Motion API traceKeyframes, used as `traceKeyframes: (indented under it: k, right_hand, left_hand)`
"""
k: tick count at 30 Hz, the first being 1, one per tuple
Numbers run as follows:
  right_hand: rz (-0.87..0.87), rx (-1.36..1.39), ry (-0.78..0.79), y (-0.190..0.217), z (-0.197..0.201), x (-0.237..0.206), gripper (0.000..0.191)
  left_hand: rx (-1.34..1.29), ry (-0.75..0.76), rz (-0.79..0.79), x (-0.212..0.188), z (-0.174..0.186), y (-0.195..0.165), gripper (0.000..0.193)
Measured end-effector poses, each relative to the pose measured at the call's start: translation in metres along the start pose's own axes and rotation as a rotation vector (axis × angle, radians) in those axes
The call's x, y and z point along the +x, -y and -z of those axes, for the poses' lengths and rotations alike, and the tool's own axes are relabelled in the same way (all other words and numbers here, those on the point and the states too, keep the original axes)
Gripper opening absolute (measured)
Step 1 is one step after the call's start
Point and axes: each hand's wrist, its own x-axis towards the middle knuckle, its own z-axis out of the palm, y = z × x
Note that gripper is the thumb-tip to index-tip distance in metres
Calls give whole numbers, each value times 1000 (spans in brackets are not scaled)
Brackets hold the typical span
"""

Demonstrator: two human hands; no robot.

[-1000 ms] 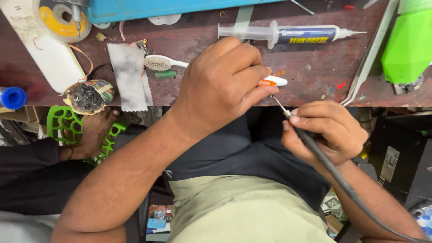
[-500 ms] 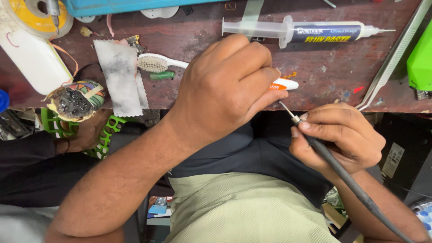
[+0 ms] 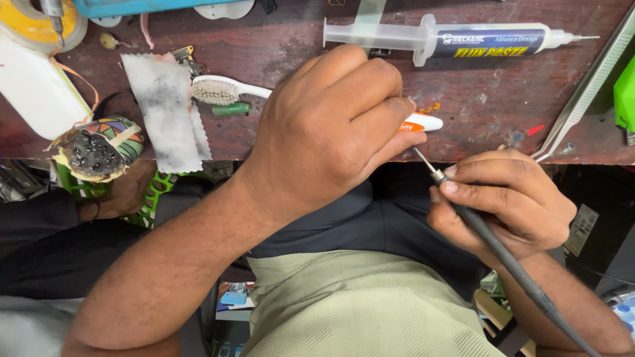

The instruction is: The person uses a soldering iron and tweezers to work on a small component held on a toothbrush. They apply flux paste from a syringe, then solder the component with solder wire. Finally, they spray the area with a liquid and brush it with the toothbrush.

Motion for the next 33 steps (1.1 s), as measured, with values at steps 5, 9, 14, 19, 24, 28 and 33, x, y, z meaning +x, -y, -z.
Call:
traceKeyframes:
  k: [5,9,14,19,24,28,33]
  right_hand:
    - [11,14,17,-2,1,2,22]
    - [14,16,44,-2,2,2,23]
    - [33,11,58,-3,2,3,23]
    - [50,19,43,-5,0,3,24]
    - [42,27,50,-4,2,1,23]
    - [38,-3,34,-3,1,-3,23]
    - [46,11,28,-3,0,-4,24]
  left_hand:
    - [5,-4,-7,-1,-2,2,28]
    - [3,-5,-16,-2,-3,3,27]
    - [2,3,-14,-3,-1,3,27]
    - [8,-5,-15,-2,-2,3,27]
    - [1,6,-11,-3,-1,2,27]
    - [2,1,-8,-4,-2,0,26]
    - [6,-8,-15,-5,-3,0,26]
